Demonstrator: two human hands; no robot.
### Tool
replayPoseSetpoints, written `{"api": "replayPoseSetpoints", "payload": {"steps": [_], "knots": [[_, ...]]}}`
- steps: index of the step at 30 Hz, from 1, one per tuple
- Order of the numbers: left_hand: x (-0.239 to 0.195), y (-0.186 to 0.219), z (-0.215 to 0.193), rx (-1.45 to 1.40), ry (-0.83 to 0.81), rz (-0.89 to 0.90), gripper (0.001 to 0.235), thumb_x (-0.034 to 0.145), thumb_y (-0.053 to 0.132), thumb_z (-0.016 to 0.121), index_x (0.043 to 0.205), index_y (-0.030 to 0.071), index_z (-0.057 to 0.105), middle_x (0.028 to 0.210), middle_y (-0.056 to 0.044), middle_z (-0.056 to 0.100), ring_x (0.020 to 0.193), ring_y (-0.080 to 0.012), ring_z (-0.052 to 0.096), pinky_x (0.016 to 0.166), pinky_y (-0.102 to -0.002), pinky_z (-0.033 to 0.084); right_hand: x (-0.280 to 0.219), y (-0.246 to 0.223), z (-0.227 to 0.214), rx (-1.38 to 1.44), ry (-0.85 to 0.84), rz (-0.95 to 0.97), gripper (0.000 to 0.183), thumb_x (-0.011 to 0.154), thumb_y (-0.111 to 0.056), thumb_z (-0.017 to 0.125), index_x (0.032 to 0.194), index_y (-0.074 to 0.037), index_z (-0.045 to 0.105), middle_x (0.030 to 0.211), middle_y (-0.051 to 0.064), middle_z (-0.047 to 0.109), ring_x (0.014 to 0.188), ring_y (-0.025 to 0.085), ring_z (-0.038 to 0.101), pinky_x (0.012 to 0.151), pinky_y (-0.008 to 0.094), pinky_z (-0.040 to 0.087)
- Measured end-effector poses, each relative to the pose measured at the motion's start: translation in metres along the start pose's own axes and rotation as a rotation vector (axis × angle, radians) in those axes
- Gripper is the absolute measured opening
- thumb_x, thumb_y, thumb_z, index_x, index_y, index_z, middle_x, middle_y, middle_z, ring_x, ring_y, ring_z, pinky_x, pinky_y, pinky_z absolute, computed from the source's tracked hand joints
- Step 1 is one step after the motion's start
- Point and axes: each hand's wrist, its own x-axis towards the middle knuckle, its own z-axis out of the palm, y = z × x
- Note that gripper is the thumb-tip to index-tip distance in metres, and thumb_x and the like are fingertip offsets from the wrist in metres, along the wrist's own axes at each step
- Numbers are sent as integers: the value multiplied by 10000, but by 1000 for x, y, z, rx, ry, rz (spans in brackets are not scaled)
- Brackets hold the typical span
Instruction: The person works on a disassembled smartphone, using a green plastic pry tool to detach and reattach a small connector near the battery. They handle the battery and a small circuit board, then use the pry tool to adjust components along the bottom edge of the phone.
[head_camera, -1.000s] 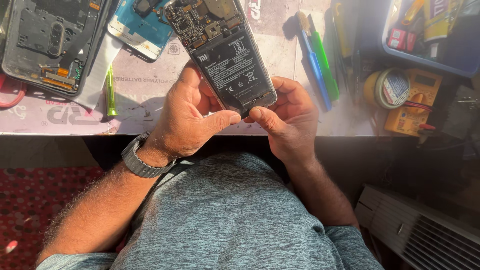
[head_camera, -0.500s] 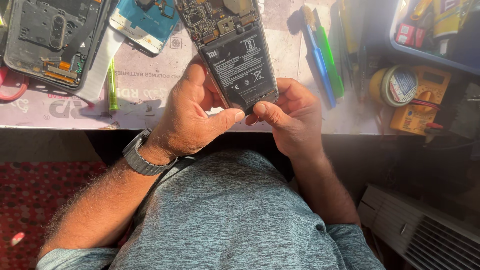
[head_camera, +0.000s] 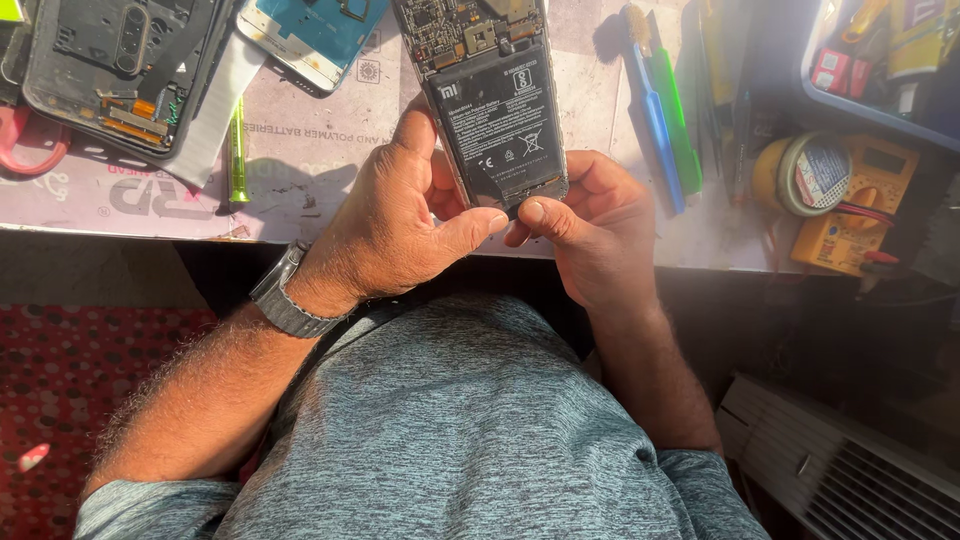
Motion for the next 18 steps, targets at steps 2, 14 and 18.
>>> {"api": "replayPoseSetpoints", "payload": {"steps": [2,14,18], "knots": [[-1,-1,1,-9,19,33,685,948,29,776,1458,-31,323,1208,-137,726,1051,-176,777,828,-281,678,0,1,1,2,-4,-1,366,945,-77,815,1205,90,619,1075,178,730,873,223,723,742,362,636],[1,-3,-2,28,52,33,671,911,30,796,1420,-34,364,1191,-120,714,1020,-151,782,793,-271,685,5,3,5,29,-15,-14,280,952,-31,794,1139,83,618,1057,187,727,850,232,725,729,366,640],[-1,3,-3,-101,19,-4,624,928,30,754,1423,-29,380,1231,-114,693,1049,-146,766,797,-271,672,5,3,5,78,-39,12,239,970,-29,778,1123,74,626,1061,193,726,848,234,719,738,367,633]]}}
